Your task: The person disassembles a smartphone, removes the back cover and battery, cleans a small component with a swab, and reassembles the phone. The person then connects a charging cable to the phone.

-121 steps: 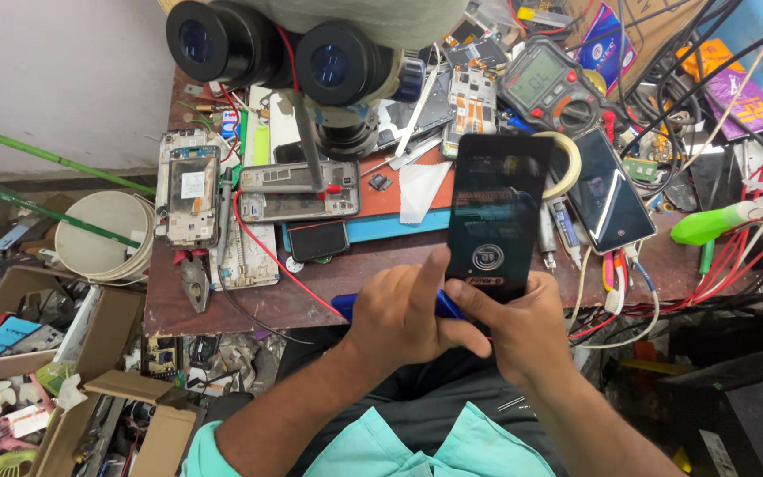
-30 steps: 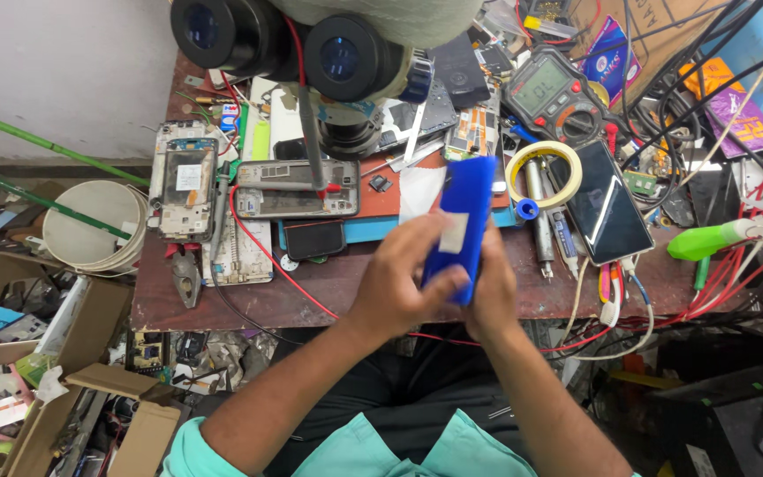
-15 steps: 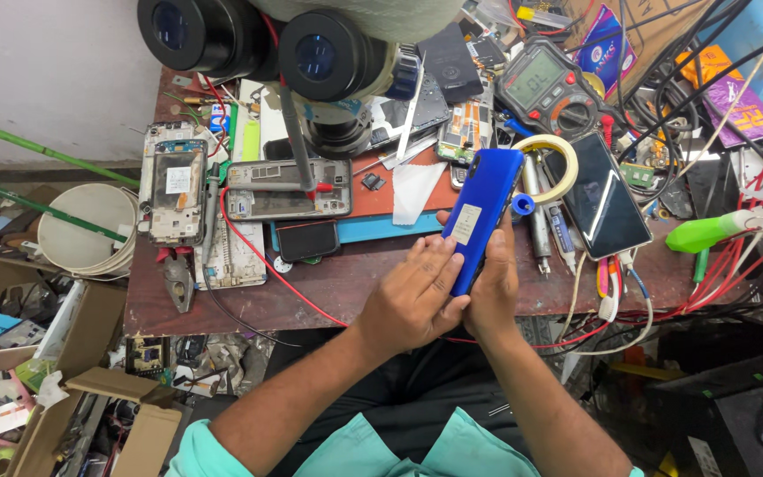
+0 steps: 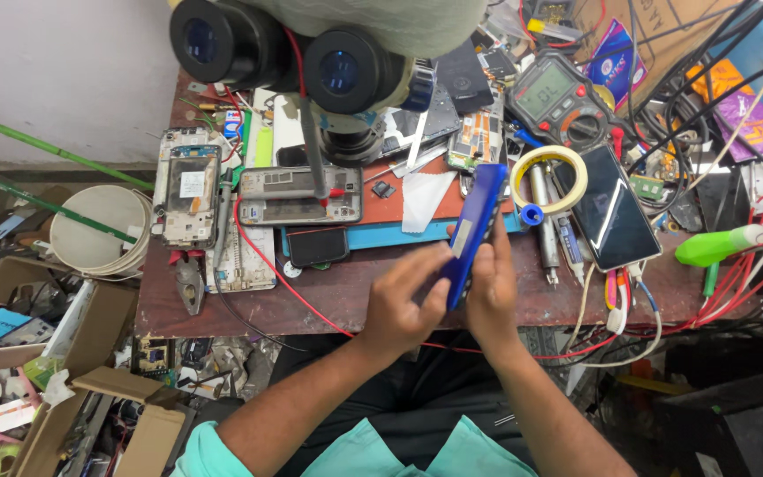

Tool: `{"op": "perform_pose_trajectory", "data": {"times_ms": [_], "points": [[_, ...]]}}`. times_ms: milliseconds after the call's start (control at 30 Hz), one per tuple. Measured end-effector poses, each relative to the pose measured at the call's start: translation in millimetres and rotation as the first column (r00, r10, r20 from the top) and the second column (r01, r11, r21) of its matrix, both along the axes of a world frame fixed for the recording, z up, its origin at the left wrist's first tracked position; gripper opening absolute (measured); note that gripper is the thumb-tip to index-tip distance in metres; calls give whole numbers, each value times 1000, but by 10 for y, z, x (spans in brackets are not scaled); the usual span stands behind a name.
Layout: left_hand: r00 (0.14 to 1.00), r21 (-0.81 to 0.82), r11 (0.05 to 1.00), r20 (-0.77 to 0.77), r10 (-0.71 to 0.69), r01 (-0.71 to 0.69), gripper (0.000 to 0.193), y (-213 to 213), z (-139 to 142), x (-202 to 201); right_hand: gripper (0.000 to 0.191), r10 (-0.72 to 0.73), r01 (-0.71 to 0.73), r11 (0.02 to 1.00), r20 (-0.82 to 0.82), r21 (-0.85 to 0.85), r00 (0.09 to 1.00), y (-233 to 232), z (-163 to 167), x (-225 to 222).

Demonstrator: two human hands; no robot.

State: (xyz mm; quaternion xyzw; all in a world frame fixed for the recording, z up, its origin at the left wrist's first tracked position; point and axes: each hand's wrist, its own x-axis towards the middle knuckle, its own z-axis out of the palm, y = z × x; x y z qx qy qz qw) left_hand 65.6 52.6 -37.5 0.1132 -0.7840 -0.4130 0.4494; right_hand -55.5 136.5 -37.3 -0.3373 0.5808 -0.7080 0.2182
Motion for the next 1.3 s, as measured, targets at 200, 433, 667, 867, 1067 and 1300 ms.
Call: {"op": "perform_pose_trajectory", "data": {"times_ms": [200,433,667,867,1067,1300], "points": [[977,555,810,-19,-214,188,59,-267,122,-72,55,52,14,986,-382,168,923,57,-32,209],[987,370,928,134,-91,36,67,-269,163,-15,54,122,17,958,-462,285,879,48,79,288],[986,369,926,165,21,-82,65,-362,42,-56,58,170,10,858,-302,513,938,44,121,193],[992,456,884,109,62,-106,61,-478,-95,-82,53,155,-141,978,-78,153,985,-17,10,-3],[987,533,838,-158,-33,114,52,-550,-213,-102,55,136,-169,984,393,52,910,-86,-17,-118],[880,826,310,-465,-95,470,49,-510,-210,-143,65,302,-225,951,482,-211,822,-75,-46,-270]]}}
